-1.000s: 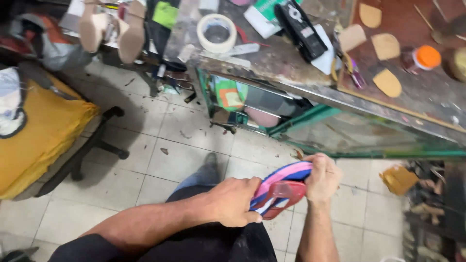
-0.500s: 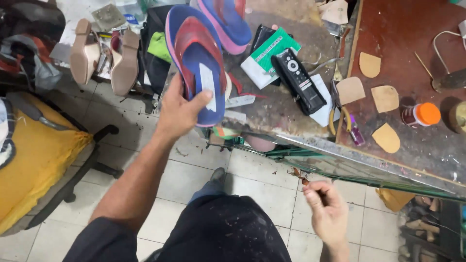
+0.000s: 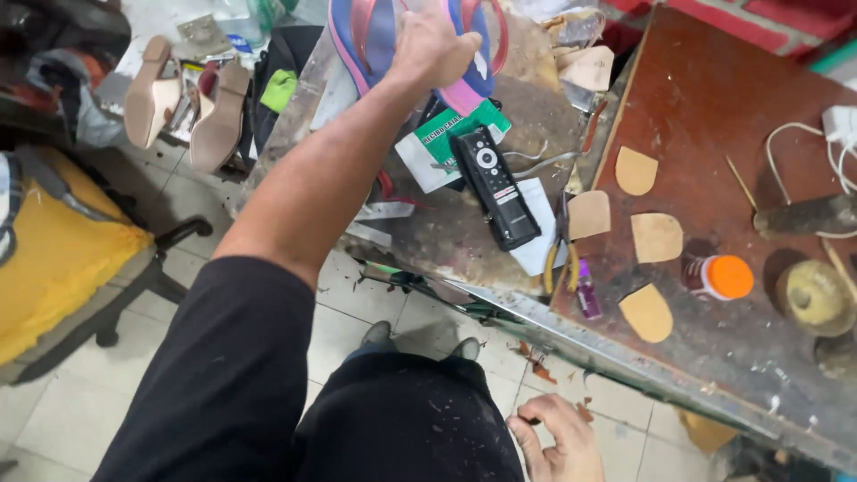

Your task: Assembling and repairing flip-flops by pulling straps through soles and preparing leather components at a workbench.

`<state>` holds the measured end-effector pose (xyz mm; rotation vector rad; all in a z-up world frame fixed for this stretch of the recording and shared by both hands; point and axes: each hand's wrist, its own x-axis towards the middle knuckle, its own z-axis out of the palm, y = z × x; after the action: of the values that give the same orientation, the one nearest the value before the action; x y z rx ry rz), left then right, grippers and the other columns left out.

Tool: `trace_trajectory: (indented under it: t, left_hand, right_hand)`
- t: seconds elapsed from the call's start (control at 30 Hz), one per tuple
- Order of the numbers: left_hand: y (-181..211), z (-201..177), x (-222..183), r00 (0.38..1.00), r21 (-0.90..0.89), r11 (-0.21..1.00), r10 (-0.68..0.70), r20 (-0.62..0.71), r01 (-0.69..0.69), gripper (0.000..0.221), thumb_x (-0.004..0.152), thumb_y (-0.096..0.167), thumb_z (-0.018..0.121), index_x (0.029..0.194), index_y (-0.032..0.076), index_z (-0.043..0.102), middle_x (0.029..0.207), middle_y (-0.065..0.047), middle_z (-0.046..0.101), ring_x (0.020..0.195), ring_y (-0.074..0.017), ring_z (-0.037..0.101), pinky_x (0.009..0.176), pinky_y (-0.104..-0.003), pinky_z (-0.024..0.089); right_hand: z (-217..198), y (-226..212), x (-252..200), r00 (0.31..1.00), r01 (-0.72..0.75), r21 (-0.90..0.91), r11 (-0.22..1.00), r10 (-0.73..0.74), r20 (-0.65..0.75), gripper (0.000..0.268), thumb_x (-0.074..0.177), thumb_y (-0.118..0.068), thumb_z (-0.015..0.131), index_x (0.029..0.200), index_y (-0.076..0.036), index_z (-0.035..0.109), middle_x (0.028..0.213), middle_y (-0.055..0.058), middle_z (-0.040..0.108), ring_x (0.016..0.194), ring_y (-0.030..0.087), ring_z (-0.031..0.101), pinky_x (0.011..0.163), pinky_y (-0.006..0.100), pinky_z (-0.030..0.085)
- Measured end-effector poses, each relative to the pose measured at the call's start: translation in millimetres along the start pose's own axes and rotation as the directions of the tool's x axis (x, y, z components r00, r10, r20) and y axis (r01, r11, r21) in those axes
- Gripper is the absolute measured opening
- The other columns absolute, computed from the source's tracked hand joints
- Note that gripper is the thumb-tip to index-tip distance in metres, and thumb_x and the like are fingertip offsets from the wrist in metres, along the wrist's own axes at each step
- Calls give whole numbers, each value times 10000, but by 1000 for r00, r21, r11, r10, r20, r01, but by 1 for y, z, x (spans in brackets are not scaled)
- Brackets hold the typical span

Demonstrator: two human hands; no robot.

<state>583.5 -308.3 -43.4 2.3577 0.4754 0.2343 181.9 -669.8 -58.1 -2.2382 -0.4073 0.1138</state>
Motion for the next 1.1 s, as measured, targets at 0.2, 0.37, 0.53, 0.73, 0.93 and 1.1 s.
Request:
trace_trajectory:
  t: [0.2, 0.37, 0.53, 0.73, 0.93, 1.1]
  left_hand:
    - [21, -10, -7, 991, 380, 924, -92, 101, 47, 640, 868, 489, 666, 1316, 38, 587, 1310, -194, 649, 1201, -425, 630, 971, -488, 533]
    - [18, -8, -17, 989, 603, 783, -117, -92, 149, 574, 919, 637, 590, 1240, 172, 696, 1257, -142, 591, 1173, -366, 553, 919, -490, 514]
    - [6, -11, 16, 961, 548, 790, -241, -136, 276, 592, 918, 662, 580, 1304, 219, 649, 1396, -164, 405, 1296, -365, 410, 990, -455, 497]
    - [-31, 4, 68, 981, 550, 829, -172, 87, 97, 541, 922, 529, 560, 1242, 117, 700, 1269, -152, 692, 1183, -370, 655, 922, -462, 545]
    - [-78, -21, 109, 940, 487, 824, 340, -15, -290, 407, 891, 394, 498, 971, 139, 805, 1010, -202, 762, 942, -473, 695, 773, -540, 546]
    - [-13, -114, 44, 903, -331, 844, 426, -62, -421, 528, 1066, 227, 682, 649, 177, 363, 657, 71, 348, 614, -64, 324, 529, -329, 228]
  right_hand:
    - [-34, 47, -24, 975, -193, -29, 981, 189, -113, 243, 791, -308, 774, 636, -152, 669, 603, -7, 646, 578, 129, 618, 642, 283, 464]
    - [-45, 97, -27, 960, -274, -93, 957, 278, 29, 194, 781, -359, 777, 686, -203, 715, 675, -51, 700, 630, 111, 668, 661, 314, 475]
    - [-34, 116, -16, 958, -270, -94, 958, 277, 73, 169, 755, -383, 801, 697, -245, 723, 690, -69, 693, 631, 104, 647, 694, 333, 501]
    - [-12, 69, 11, 913, -328, -105, 939, 344, 221, 242, 909, -449, 702, 866, -212, 708, 794, -25, 664, 710, 131, 646, 710, 338, 493]
    - [29, 46, 0, 883, -435, -87, 896, 443, 156, 328, 859, -554, 693, 901, -232, 744, 799, -66, 673, 706, 94, 635, 682, 241, 487]
    - [30, 34, -13, 813, -552, -143, 821, 569, 126, 217, 841, -468, 794, 876, -260, 742, 804, -91, 647, 711, 55, 597, 746, 214, 488]
